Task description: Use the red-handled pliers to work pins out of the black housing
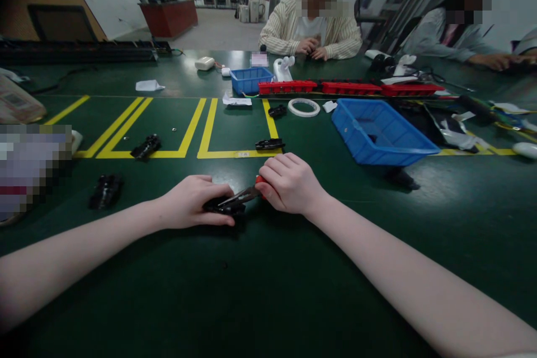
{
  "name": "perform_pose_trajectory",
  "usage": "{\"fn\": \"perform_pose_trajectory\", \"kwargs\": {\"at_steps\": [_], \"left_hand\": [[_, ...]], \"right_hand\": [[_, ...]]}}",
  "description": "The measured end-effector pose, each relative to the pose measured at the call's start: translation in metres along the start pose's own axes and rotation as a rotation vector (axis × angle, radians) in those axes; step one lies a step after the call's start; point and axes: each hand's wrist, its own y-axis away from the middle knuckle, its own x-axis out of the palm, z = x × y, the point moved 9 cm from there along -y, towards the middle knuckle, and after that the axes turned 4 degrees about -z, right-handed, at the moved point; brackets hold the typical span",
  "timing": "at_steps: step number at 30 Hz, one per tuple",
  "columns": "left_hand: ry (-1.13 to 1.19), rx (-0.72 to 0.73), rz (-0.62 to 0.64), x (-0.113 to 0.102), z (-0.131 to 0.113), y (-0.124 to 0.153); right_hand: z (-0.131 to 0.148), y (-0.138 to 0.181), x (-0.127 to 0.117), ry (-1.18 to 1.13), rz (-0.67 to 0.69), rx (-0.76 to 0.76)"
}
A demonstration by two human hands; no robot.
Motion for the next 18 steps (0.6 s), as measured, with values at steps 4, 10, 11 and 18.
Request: {"fn": "perform_pose_trajectory", "kwargs": {"at_steps": [4, 10, 11, 18], "left_hand": [[0.005, -0.02, -0.027, -0.0024, 0.0006, -0.0003], [-0.048, -0.033, -0.045, -0.0041, -0.0009, -0.0012], [-0.053, -0.033, -0.046, -0.0043, -0.0012, -0.0012], [-0.113, -0.052, -0.11, -0.0074, 0.0007, 0.0007]], "right_hand": [[-0.0013, 0.0004, 0.0006, -0.006, 0.004, 0.019], [-0.0052, 0.0015, 0.0044, -0.05, 0.018, 0.064], [-0.0055, 0.0018, 0.0049, -0.061, 0.02, 0.068], [-0.0086, 0.0023, 0.0062, -0.154, 0.032, 0.132]]}}
